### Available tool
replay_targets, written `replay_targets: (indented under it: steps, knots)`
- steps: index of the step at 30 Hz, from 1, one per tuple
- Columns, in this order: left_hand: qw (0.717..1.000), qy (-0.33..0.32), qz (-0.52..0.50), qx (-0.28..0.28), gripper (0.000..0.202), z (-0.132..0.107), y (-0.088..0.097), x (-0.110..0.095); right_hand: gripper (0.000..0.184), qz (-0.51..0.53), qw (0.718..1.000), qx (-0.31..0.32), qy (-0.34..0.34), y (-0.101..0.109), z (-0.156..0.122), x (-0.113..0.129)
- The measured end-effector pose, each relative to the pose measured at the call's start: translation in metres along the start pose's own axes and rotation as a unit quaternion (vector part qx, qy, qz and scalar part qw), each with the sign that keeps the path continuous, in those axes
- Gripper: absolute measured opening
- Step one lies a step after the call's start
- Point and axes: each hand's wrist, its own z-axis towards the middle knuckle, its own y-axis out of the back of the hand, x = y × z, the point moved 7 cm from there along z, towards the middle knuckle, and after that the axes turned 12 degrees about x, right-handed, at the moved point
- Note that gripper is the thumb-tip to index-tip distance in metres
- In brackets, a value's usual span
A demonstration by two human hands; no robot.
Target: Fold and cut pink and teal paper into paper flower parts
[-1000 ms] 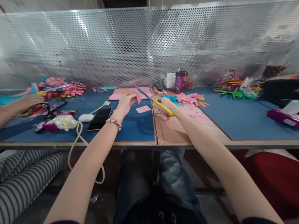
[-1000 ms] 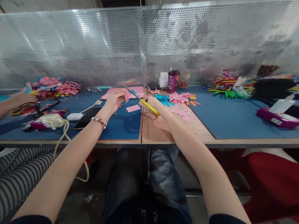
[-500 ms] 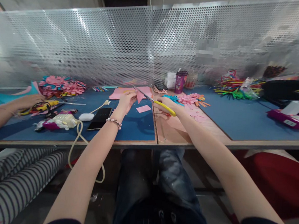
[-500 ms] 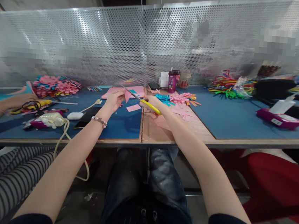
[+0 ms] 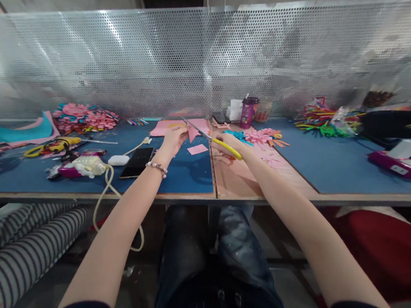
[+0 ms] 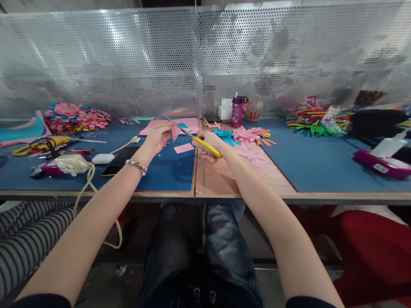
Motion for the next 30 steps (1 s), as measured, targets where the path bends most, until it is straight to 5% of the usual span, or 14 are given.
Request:
replay_targets:
  steps: [30]
  knots:
    - [0.999,-0.018,-0.041,0.008,0.006,0.004,0.003,0.003,0.019,-0.022,0.999,-0.040,0.029,0.001,-0.040,0.034]
